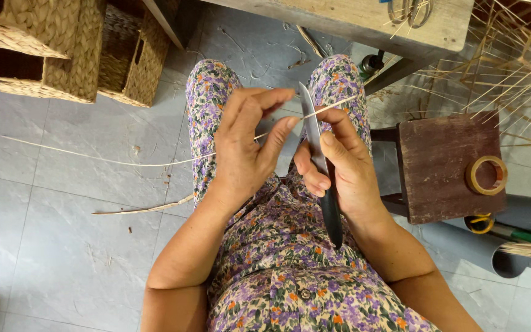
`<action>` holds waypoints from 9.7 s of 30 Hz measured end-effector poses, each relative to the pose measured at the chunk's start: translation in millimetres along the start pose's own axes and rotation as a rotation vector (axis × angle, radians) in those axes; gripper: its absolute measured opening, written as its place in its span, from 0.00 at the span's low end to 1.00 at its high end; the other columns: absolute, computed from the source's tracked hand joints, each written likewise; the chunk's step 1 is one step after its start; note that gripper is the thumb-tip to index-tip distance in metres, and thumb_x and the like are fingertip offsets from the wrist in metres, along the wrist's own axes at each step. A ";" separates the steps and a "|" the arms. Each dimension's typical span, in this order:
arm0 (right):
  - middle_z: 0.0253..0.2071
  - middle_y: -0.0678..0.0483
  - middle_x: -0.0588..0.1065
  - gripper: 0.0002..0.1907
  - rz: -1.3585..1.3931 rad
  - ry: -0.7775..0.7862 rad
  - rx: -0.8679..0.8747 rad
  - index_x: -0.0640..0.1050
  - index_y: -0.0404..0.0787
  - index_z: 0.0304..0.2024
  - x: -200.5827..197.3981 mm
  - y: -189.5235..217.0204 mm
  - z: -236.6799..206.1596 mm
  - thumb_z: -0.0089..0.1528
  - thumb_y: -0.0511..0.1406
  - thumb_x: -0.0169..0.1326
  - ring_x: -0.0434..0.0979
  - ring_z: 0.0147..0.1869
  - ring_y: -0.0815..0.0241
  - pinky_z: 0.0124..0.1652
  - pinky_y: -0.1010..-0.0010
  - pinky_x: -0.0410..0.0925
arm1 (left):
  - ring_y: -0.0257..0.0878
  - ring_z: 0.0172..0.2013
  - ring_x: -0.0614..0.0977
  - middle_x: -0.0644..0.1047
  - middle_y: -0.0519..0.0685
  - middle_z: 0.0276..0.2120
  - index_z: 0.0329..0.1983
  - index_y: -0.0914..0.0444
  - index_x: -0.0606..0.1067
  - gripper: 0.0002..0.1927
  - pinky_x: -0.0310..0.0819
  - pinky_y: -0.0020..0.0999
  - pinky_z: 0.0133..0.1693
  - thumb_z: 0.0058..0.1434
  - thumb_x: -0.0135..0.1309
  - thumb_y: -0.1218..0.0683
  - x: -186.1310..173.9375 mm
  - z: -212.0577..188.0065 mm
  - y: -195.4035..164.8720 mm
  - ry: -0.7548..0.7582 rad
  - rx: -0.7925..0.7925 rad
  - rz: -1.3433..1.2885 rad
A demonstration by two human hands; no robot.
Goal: The person sits on the floor and uses a knife to split long bamboo strips into thinner strands. They repeatedly hold a strip, run the knife along its length to separate it, and place the finished pieces on a nearby table.
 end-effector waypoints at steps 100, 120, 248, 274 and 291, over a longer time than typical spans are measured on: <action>0.30 0.46 0.75 0.19 -0.025 0.023 0.465 0.67 0.44 0.62 -26.5 -77.9 50.0 0.71 0.42 0.48 0.63 0.19 0.68 0.19 0.78 0.59 | 0.37 0.26 0.82 0.82 0.50 0.28 0.36 0.62 0.83 0.07 0.75 0.34 0.31 0.58 0.67 0.55 9.9 84.7 76.5 0.384 0.031 -0.036; 0.33 0.45 0.75 0.18 0.003 0.001 0.428 0.67 0.44 0.63 -40.1 -66.0 54.6 0.73 0.40 0.47 0.63 0.20 0.70 0.19 0.78 0.59 | 0.41 0.26 0.82 0.81 0.51 0.26 0.34 0.62 0.83 0.07 0.73 0.37 0.31 0.57 0.65 0.54 2.1 64.6 96.4 0.533 -0.045 0.038; 0.33 0.44 0.76 0.20 -0.016 0.032 0.516 0.67 0.45 0.67 -44.1 -87.7 61.8 0.73 0.39 0.48 0.66 0.21 0.66 0.20 0.76 0.60 | 0.42 0.30 0.84 0.83 0.52 0.30 0.37 0.61 0.84 0.09 0.76 0.36 0.36 0.55 0.66 0.54 -26.2 30.8 113.8 0.659 -0.168 0.089; 0.22 0.65 0.62 0.21 -0.102 -0.075 0.462 0.74 0.37 0.61 -54.1 -74.7 47.4 0.67 0.38 0.54 0.61 0.20 0.74 0.20 0.79 0.56 | 0.27 0.23 0.76 0.79 0.44 0.22 0.37 0.64 0.83 0.09 0.70 0.27 0.27 0.63 0.60 0.53 -78.3 13.3 87.1 0.416 -0.417 0.086; 0.23 0.64 0.62 0.25 -0.033 -0.057 0.131 0.72 0.31 0.63 -8.2 -43.8 52.8 0.67 0.39 0.55 0.57 0.20 0.76 0.20 0.81 0.55 | 0.28 0.24 0.72 0.77 0.41 0.22 0.42 0.64 0.85 0.11 0.69 0.26 0.27 0.62 0.59 0.53 -84.5 -118.5 96.0 0.576 -0.814 -0.176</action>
Point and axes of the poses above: each hand's wrist, its own z-axis towards the middle knuckle, its own x-axis out of the palm, y = z × x, the point moved 1 cm from there along z, towards the middle knuckle
